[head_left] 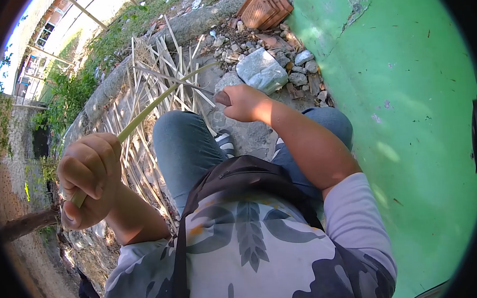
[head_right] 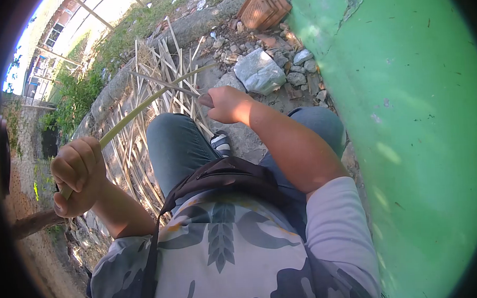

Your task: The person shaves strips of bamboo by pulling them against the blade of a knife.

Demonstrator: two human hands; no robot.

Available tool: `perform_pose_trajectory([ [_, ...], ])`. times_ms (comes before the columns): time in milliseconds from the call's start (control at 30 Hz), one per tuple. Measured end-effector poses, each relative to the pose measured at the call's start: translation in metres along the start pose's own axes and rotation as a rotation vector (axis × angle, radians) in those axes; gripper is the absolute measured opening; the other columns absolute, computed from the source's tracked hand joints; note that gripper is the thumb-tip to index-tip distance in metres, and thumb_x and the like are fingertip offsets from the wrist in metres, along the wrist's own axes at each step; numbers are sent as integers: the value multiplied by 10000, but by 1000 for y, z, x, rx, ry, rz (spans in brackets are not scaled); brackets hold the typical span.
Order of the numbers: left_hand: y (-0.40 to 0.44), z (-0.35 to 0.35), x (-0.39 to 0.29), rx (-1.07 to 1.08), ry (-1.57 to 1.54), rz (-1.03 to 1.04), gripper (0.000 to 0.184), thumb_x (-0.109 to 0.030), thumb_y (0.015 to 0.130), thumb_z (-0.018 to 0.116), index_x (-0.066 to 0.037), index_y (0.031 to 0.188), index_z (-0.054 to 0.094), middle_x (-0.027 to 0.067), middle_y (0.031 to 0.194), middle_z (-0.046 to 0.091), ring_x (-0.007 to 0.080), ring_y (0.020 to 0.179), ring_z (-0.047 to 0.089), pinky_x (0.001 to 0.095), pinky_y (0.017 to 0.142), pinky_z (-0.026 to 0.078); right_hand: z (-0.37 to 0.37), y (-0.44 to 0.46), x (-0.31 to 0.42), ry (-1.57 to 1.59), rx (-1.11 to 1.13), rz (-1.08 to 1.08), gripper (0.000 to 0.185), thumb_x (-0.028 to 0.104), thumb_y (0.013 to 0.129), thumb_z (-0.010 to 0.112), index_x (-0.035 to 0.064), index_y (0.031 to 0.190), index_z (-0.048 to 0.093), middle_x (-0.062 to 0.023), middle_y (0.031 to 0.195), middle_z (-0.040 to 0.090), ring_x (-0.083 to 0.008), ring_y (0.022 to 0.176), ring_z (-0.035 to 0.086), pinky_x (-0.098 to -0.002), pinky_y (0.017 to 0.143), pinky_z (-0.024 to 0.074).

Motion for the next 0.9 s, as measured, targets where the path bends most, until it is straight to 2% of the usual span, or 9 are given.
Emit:
perform_pose_trajectory([
  [33,1,1,0,10,-4,-1,420,-498,872,534,-150,660,431,-72,482,354,76,354,289,261,392,178,-1,1,-1,-54,3,62,294,234,743,642,28,952,627,-203,958,675,-371,955,643,-426,812,511],
  [133,1,3,1,5,20,5,427,-504,874,538,-150,661,431,-72,486,354,75,363,292,259,398,180,-5,-7,7,-63,-12,-5,295,243,742,639,19,934,624,-205,936,676,-377,934,647,-427,807,514],
  [233,-2,-1,0,8,8,11,441,-520,877,538,-150,662,432,-73,495,352,71,375,294,258,404,181,-11,-19,28,20,-86,-232,265,181,716,633,17,923,610,-223,827,653,-405,803,641,-438,700,507],
  [333,-5,-1,0,-10,-17,-55,477,-582,846,565,-176,654,405,-86,529,331,67,446,294,268,473,195,-10,-21,36,139,-6,-253,283,180,710,636,12,937,608,-226,840,654,-402,799,646,-434,693,512],
  [433,-4,5,3,-41,48,14,648,-765,807,537,-140,673,429,-72,511,337,67,389,299,257,408,182,-1,-10,17,108,-71,-259,282,177,706,632,11,932,599,-222,836,654,-403,802,644,-444,695,511],
  [533,-3,7,3,6,58,24,726,-846,706,574,-134,686,435,-71,513,334,72,397,306,257,410,180,5,2,-3,-23,-125,-176,269,177,705,628,10,912,591,-223,824,650,-405,799,642,-452,694,510],
  [633,-4,4,3,26,45,44,738,-843,655,633,-131,700,445,-70,515,336,72,406,314,254,410,179,3,-4,0,-62,-107,-137,257,178,709,624,10,900,587,-220,821,648,-403,796,642,-453,692,506],
  [733,-11,-2,2,32,55,-3,669,-782,702,656,-165,687,398,-82,557,301,64,475,265,268,479,178,-11,-18,21,-6,-85,-228,262,180,708,630,10,904,589,-216,825,649,-401,794,641,-447,689,506],
  [900,-8,2,4,12,68,-5,546,-655,840,604,-166,699,407,-85,545,306,64,447,254,266,466,178,-12,-20,33,111,3,-240,259,227,744,639,31,912,620,-210,869,671,-392,859,651,-455,764,515],
])
Point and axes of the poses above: each hand's wrist, its own y-axis towards the middle knuckle, its own z-axis out of the palm, x = y × z, the point moved 3 cm from there along y, towards the middle knuckle
